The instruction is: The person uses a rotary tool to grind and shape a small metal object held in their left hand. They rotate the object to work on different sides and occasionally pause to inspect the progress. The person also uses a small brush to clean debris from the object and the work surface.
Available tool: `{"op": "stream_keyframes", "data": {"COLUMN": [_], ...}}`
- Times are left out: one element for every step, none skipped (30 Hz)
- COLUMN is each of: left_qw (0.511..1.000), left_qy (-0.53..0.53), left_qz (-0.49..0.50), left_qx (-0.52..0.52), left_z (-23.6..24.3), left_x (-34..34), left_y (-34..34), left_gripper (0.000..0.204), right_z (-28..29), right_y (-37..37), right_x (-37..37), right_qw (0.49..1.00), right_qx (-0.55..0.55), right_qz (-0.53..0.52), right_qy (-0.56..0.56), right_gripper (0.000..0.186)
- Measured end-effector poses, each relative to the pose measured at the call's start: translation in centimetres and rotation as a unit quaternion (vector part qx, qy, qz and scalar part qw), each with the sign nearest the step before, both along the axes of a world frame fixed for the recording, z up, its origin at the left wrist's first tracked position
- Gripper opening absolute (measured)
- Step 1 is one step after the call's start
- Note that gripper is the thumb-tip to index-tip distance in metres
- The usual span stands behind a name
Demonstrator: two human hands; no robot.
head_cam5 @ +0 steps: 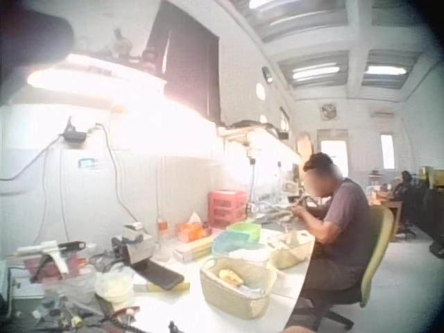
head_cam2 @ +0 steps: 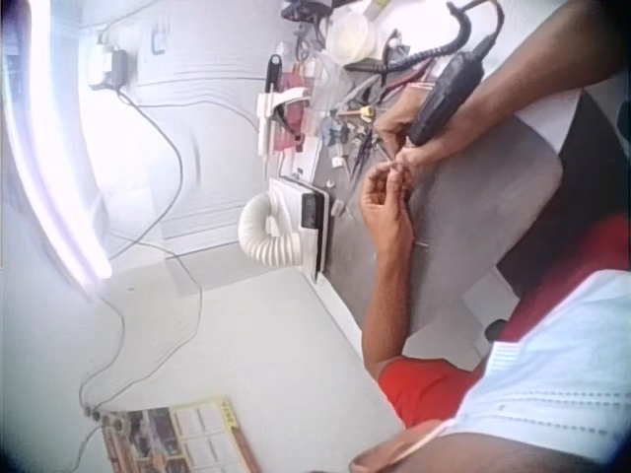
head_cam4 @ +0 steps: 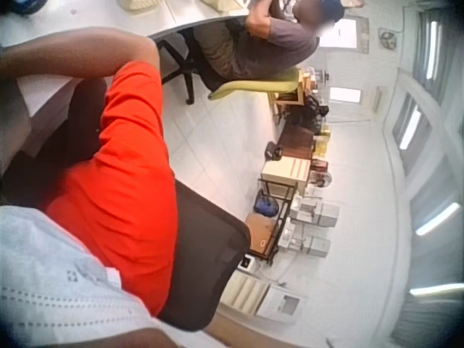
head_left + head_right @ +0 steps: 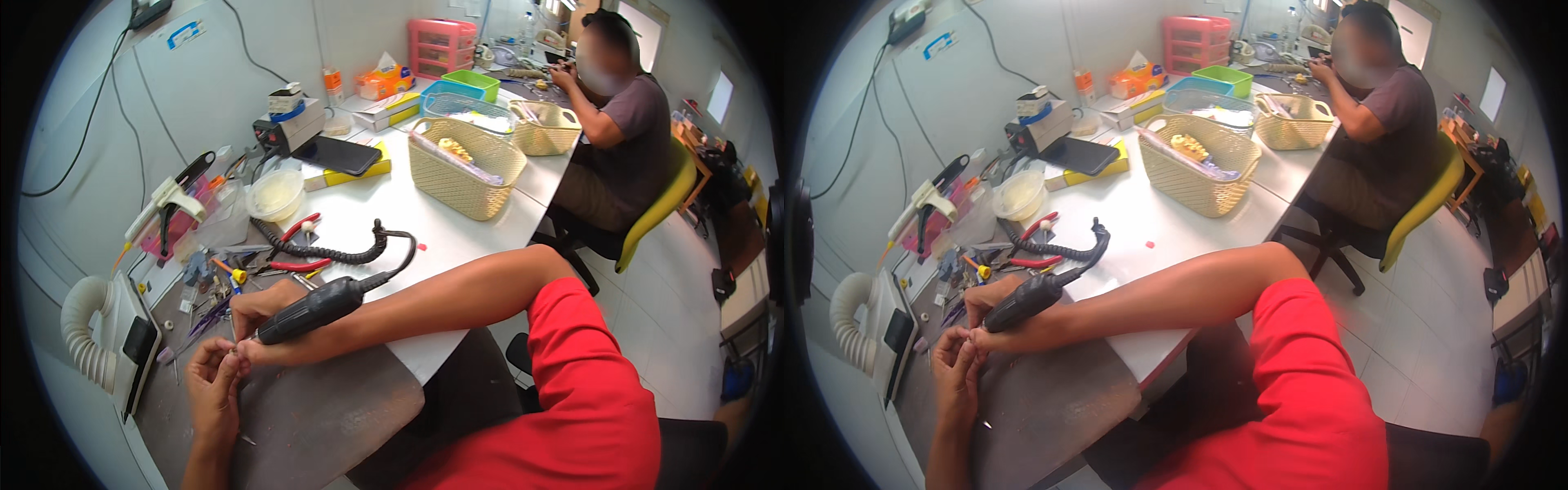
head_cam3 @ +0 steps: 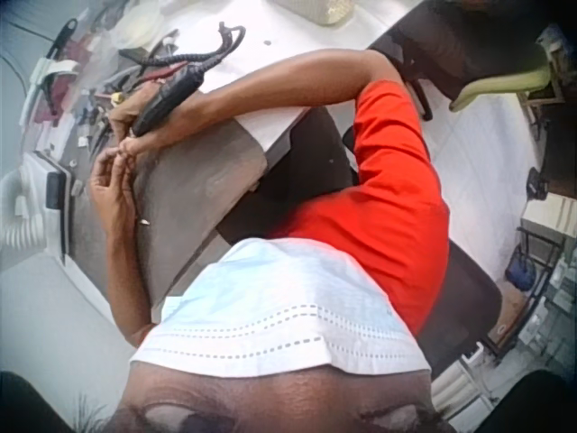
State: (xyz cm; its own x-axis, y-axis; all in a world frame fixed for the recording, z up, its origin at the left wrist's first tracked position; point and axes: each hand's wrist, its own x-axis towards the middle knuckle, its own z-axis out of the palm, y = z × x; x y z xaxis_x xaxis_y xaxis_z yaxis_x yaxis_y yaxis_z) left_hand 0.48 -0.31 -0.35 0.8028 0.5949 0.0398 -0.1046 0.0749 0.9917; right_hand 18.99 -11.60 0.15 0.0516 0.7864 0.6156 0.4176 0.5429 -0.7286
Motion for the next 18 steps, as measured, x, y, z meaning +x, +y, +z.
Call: {"op": "stream_keyframes", "data": {"left_qw": [1.000,1.000,1.000,1.000,0.999,0.998,0.999,0.999,0.999,0.999,0.999,0.998,0.998,0.998,0.998,0.998,0.997,0.997], "left_qy": [-0.005,-0.007,-0.001,-0.009,-0.018,-0.027,-0.026,-0.025,-0.025,0.004,0.030,0.057,0.057,0.059,0.061,0.061,0.064,0.067], "left_qz": [0.004,0.003,0.008,0.024,0.036,0.048,0.042,0.034,0.029,0.025,0.012,0.002,0.019,0.016,0.014,0.010,0.008,0.008], "left_qx": [0.000,-0.002,-0.001,0.008,0.016,0.023,0.024,0.026,0.028,0.028,0.027,0.027,0.030,0.029,0.028,0.028,0.031,0.034], "left_z": [-0.1,-0.3,-0.2,-0.3,-0.6,-0.8,-0.8,-0.6,-0.4,-0.6,-0.6,-0.6,-0.3,-0.1,0.0,0.1,0.2,0.1], "left_x": [-0.1,0.0,0.1,0.0,0.1,0.2,0.0,-0.3,-0.5,-1.3,-1.4,-1.4,-1.1,-1.0,-1.1,-1.1,-1.1,-1.1], "left_y": [0.0,0.0,0.0,0.0,-0.1,-0.2,-0.1,-0.1,0.0,0.6,1.1,1.5,0.9,0.7,0.6,0.6,0.6,0.6], "left_gripper": [0.019,0.020,0.021,0.020,0.019,0.019,0.019,0.020,0.021,0.020,0.019,0.019,0.018,0.018,0.018,0.018,0.017,0.017], "right_z": [0.1,0.0,-0.6,-0.7,-0.8,-0.8,-1.1,-1.3,-1.5,-1.8,-1.7,-1.7,-1.6,-1.8,-2.2,-2.2,-2.2,-2.2], "right_y": [-0.1,-0.2,0.1,0.3,0.4,0.4,1.0,1.5,1.7,2.1,1.8,1.5,1.3,1.5,2.0,2.0,2.0,1.9], "right_x": [0.0,0.1,0.1,0.0,0.0,0.0,-0.2,-0.4,-0.5,-0.8,-0.8,-0.7,-0.6,-0.7,-0.9,-1.0,-0.9,-0.8], "right_qw": [1.000,1.000,1.000,0.999,0.998,0.997,0.996,0.995,0.993,0.992,0.990,0.988,0.989,0.986,0.984,0.981,0.983,0.983], "right_qx": [0.004,0.006,0.016,0.035,0.054,0.073,0.084,0.095,0.108,0.117,0.126,0.135,0.132,0.143,0.153,0.164,0.157,0.149], "right_qz": [0.002,0.000,-0.015,-0.017,-0.022,-0.027,-0.023,-0.019,-0.014,-0.008,-0.010,-0.010,-0.016,-0.018,-0.019,-0.021,-0.023,-0.024], "right_qy": [-0.002,-0.002,0.008,0.006,0.002,-0.003,0.010,0.023,0.035,0.048,0.057,0.067,0.070,0.079,0.089,0.096,0.098,0.101], "right_gripper": [0.021,0.021,0.021,0.020,0.020,0.019,0.019,0.019,0.019,0.018,0.018,0.017,0.016,0.016,0.016,0.016,0.017,0.017]}}
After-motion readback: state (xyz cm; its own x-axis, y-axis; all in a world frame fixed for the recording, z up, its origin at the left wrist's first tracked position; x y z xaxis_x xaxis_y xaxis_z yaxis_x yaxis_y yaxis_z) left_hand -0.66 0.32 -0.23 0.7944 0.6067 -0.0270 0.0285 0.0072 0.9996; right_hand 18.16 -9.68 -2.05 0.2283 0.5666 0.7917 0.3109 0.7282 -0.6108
